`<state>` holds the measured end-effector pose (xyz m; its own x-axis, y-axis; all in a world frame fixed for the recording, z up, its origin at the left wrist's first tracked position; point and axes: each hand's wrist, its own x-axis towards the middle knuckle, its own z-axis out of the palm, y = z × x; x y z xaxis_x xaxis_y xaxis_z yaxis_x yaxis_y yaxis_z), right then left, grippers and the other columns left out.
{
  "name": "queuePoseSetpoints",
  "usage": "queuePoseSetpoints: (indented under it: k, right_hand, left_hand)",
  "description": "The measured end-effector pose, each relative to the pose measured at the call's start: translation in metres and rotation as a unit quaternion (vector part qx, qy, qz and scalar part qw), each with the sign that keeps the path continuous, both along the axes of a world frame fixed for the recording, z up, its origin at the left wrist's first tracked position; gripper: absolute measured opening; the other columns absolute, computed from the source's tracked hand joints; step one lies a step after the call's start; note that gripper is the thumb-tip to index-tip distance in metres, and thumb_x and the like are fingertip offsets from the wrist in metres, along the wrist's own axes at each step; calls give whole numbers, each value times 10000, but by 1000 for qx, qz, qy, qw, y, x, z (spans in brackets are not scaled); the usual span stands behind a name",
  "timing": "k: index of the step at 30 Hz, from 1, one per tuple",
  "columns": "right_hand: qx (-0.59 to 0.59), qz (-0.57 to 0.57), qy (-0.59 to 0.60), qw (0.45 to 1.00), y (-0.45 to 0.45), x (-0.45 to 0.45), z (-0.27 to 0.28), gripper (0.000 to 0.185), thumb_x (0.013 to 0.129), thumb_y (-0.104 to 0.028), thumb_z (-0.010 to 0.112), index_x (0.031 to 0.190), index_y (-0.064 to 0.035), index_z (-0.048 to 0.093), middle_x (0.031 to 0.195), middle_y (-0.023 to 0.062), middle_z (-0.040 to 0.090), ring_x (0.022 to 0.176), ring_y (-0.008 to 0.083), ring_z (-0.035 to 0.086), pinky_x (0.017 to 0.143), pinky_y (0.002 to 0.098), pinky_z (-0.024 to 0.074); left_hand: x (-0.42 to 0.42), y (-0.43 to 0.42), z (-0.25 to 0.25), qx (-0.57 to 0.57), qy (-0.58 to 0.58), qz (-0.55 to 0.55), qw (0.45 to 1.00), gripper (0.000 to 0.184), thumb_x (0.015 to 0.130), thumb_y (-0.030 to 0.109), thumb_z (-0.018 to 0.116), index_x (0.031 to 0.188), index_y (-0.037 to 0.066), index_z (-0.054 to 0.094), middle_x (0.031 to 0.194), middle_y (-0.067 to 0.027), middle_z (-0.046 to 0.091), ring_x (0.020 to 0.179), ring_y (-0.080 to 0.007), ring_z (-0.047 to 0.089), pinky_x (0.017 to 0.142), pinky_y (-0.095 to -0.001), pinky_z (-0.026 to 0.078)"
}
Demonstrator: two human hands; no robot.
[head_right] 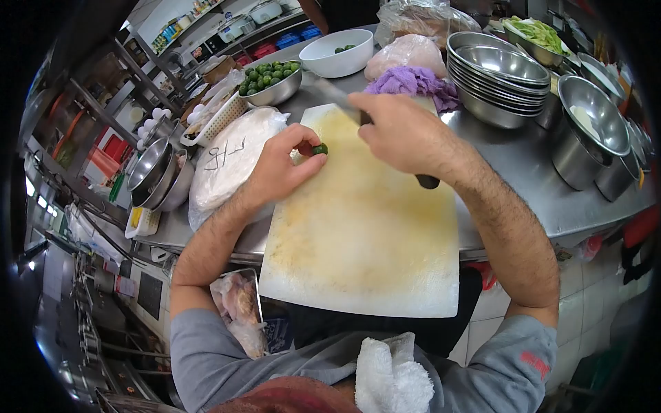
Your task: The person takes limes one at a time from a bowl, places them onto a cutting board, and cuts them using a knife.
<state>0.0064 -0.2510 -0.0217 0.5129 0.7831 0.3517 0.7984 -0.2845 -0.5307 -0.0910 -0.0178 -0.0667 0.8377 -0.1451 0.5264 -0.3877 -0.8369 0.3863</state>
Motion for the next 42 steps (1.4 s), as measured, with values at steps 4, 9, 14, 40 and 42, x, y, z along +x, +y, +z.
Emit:
queuePoseSetpoints:
  k: [4,9,14,40,42]
  right_hand:
    - [0,-83,24,996,-5,9,7,439,876,-109,550,1301,-3,515,1053,241,654,993,370,637,870,420,486]
    - [63,-108,-39,991,-7,16,-5,458,882,-116,545,1319,8,488,1025,264,656,977,420,630,850,467,492]
    - [-14,-118,22,993,-7,7,10,513,889,-131,586,1363,22,464,1204,273,606,1145,370,590,981,391,441]
    - [-57,-79,11,995,-1,6,-3,456,858,-81,570,1298,21,515,1144,238,640,1085,363,615,932,406,476]
    - [-54,-77,13,995,-2,5,-1,457,860,-81,569,1303,19,513,1150,235,640,1090,361,614,936,402,475]
  left_hand:
    - [39,16,24,31,-16,37,999,229,800,132,714,952,2,602,849,-85,615,780,-175,631,716,-299,512]
    - [125,50,65,87,-79,120,986,282,796,183,711,984,-9,627,918,-114,670,813,-204,645,746,-313,523]
    - [191,94,73,128,-146,185,963,318,793,181,676,1066,21,666,1003,-191,677,961,-346,654,869,-417,516]
    - [118,155,71,202,50,311,927,305,756,96,698,1050,22,661,1045,-196,676,1007,-350,642,885,-397,512]
    - [104,137,77,141,-11,244,959,306,774,105,708,1051,-8,642,1011,-157,692,948,-279,671,848,-357,526]
